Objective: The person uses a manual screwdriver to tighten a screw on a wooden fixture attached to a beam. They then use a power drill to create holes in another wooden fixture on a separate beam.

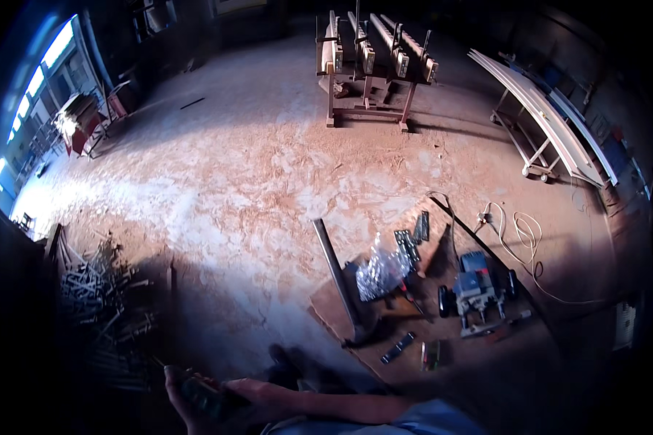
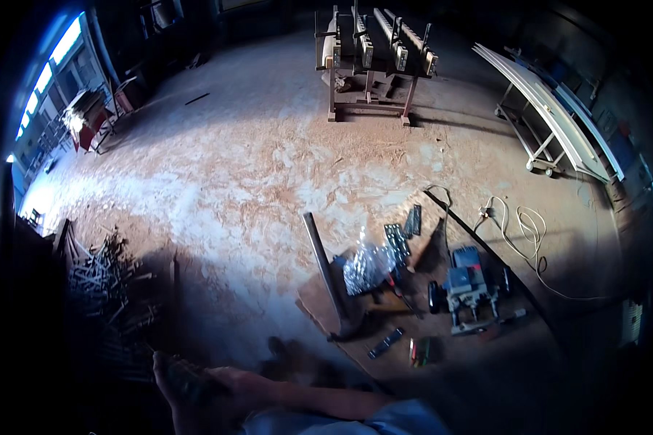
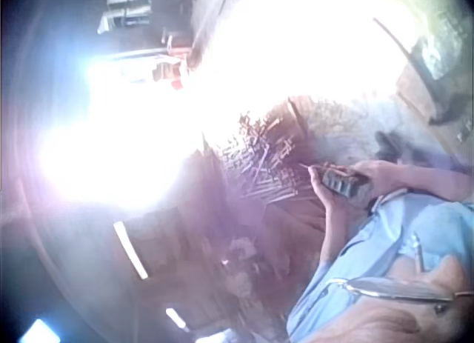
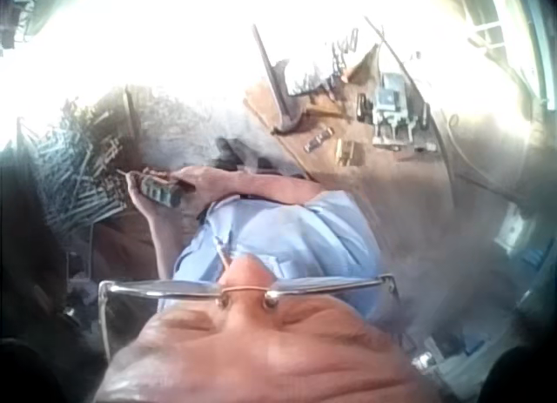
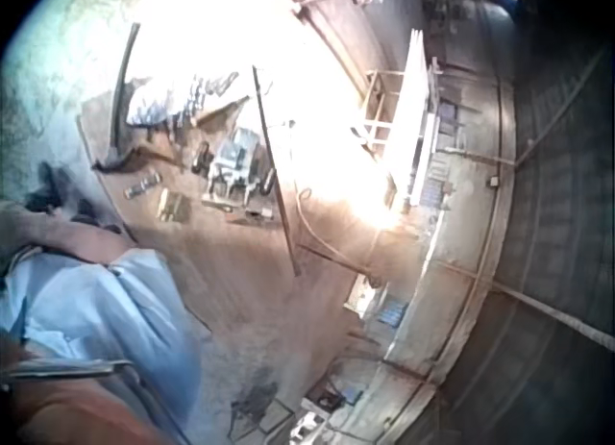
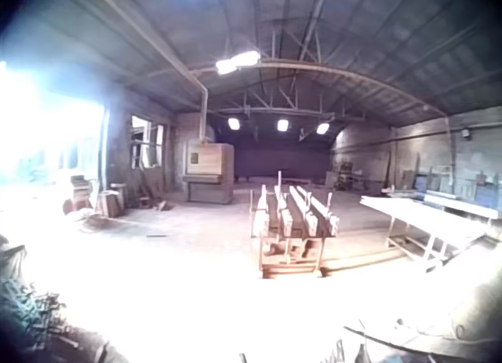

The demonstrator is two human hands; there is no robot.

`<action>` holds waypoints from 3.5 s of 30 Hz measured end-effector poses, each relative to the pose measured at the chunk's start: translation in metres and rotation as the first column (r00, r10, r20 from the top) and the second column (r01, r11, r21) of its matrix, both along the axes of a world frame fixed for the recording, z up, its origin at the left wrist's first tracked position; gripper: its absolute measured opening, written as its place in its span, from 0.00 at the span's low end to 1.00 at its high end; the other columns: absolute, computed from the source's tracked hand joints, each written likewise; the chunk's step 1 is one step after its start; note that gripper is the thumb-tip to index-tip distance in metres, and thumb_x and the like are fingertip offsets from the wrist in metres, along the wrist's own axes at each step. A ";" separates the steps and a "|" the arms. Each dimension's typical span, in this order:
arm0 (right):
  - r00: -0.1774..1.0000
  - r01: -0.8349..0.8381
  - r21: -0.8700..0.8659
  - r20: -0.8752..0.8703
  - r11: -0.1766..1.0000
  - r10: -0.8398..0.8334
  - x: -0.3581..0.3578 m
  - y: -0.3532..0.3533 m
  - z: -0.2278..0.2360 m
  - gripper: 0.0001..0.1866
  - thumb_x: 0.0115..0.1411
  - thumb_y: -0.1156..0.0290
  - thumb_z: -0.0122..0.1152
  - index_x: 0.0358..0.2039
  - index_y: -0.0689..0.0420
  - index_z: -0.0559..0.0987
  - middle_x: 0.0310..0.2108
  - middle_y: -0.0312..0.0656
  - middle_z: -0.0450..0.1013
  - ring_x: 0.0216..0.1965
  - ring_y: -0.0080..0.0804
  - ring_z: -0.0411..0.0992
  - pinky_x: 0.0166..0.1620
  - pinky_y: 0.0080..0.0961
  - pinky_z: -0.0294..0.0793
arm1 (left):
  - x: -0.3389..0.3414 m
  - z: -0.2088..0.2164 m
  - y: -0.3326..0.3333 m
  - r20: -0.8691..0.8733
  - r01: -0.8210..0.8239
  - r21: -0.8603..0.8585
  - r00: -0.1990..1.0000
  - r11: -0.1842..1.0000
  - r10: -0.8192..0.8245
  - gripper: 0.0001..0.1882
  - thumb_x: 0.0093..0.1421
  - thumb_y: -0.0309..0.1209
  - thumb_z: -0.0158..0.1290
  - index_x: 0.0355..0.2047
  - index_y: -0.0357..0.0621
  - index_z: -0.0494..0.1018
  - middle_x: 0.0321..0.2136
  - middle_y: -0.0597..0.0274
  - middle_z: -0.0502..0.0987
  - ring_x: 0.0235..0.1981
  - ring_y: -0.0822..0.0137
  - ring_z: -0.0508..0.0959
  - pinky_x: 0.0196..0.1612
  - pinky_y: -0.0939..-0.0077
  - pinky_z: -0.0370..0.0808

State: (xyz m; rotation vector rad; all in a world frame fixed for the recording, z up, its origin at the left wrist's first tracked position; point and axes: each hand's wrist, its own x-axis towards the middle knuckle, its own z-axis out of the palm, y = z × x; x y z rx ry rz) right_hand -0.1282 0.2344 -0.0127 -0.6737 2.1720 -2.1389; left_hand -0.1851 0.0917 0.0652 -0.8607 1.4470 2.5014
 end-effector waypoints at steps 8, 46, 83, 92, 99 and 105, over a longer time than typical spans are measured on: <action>0.800 0.536 0.086 0.265 0.840 -0.538 -0.178 0.097 -0.059 0.29 0.63 0.54 0.59 0.60 0.55 0.69 0.48 0.49 0.74 0.50 0.43 0.73 0.51 0.37 0.72 | -0.214 -0.085 0.139 0.161 0.650 0.174 0.722 0.740 -0.672 0.33 0.59 0.65 0.50 0.42 0.45 0.72 0.32 0.58 0.77 0.34 0.58 0.79 0.39 0.62 0.77; 0.032 0.994 -0.109 0.506 -0.027 -0.862 -0.684 0.718 -0.066 0.14 0.62 0.77 0.60 0.48 0.62 0.74 0.40 0.42 0.76 0.42 0.28 0.76 0.45 0.26 0.76 | -0.785 -0.088 0.907 -0.013 0.945 0.290 -0.155 -0.152 -0.988 0.22 0.66 0.46 0.56 0.41 0.36 0.72 0.29 0.59 0.78 0.25 0.68 0.77 0.25 0.75 0.72; 0.116 0.898 -0.424 0.479 -0.114 -0.870 -0.821 0.975 -0.167 0.32 0.55 0.83 0.66 0.61 0.62 0.68 0.48 0.41 0.75 0.44 0.25 0.75 0.47 0.24 0.77 | -0.891 -0.149 1.166 -0.087 0.991 0.104 -0.077 -0.085 -0.993 0.22 0.69 0.42 0.51 0.49 0.32 0.72 0.42 0.51 0.80 0.43 0.60 0.81 0.50 0.64 0.77; 0.037 0.943 -0.312 0.442 -0.115 -0.896 -0.821 0.981 -0.165 0.33 0.54 0.80 0.68 0.61 0.62 0.69 0.49 0.43 0.74 0.46 0.26 0.75 0.50 0.26 0.75 | -0.894 -0.150 1.167 -0.089 0.992 0.094 -0.074 -0.083 -0.993 0.22 0.68 0.42 0.52 0.49 0.32 0.72 0.43 0.51 0.80 0.43 0.60 0.81 0.50 0.65 0.76; 0.079 0.936 -0.340 0.453 -0.090 -0.888 -0.821 0.978 -0.171 0.32 0.54 0.79 0.68 0.60 0.61 0.69 0.48 0.42 0.75 0.45 0.25 0.74 0.49 0.25 0.75 | -0.894 -0.152 1.166 -0.064 0.995 0.074 -0.054 -0.059 -0.996 0.22 0.68 0.42 0.52 0.49 0.32 0.72 0.42 0.51 0.80 0.42 0.60 0.81 0.50 0.65 0.77; 0.100 0.932 -0.353 0.467 -0.081 -0.879 -0.818 0.980 -0.167 0.31 0.54 0.80 0.68 0.59 0.61 0.70 0.45 0.41 0.75 0.42 0.25 0.75 0.47 0.25 0.76 | -0.895 -0.154 1.166 -0.077 0.994 0.084 -0.058 -0.065 -0.995 0.22 0.69 0.41 0.51 0.49 0.31 0.72 0.42 0.51 0.80 0.42 0.60 0.81 0.50 0.64 0.77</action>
